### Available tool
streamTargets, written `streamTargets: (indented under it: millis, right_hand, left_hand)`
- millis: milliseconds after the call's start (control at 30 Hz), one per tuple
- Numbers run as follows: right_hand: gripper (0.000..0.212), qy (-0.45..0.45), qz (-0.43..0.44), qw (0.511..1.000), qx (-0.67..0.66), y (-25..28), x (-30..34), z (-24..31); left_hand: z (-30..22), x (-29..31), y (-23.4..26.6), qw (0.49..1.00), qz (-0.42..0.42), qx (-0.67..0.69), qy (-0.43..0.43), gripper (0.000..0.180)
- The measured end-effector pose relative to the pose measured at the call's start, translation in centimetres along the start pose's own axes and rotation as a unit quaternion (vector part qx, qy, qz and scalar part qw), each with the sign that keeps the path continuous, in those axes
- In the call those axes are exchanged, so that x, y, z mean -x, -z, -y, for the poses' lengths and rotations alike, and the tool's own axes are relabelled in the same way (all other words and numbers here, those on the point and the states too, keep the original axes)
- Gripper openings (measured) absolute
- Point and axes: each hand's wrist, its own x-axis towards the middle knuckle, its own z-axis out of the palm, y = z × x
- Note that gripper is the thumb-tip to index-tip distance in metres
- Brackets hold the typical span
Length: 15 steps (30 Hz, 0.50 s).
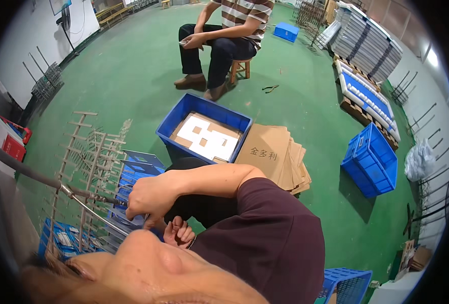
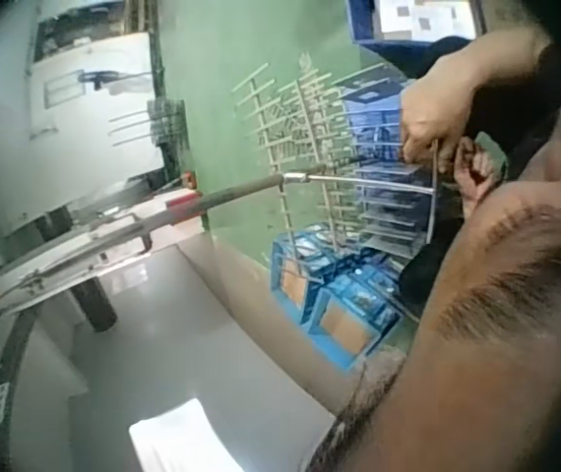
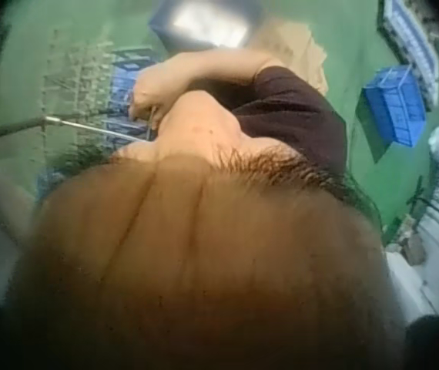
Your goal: Placing thin metal plates individually into the slots of a wire storage rack.
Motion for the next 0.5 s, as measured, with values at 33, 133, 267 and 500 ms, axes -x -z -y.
streamTargets:
  millis: [33, 133, 267, 500]
  right_hand:
    - [0.031, 0.001, -0.013, 1.000, -0.001, -0.2, 0.0, -0.3]
    - [0.038, 0.014, -0.042, 0.999, -0.033, -1.0, 1.2, -1.8]
    - [0.034, -0.029, -0.094, 0.988, -0.115, 3.0, 3.5, -2.7]
    - [0.026, -0.235, -0.219, 0.895, -0.309, 1.8, 5.1, -13.6]
  left_hand:
    - [-0.1, 0.4, 1.0, 1.000, 0.016, 0.000, -0.008, 0.023]
    - [-0.3, -0.5, 0.9, 0.998, -0.060, -0.017, -0.021, 0.022]
    - [-0.6, -0.9, -1.1, 0.972, -0.161, -0.157, -0.063, 0.018]
    - [0.2, 3.5, 2.7, 0.960, -0.218, -0.157, -0.075, 0.018]
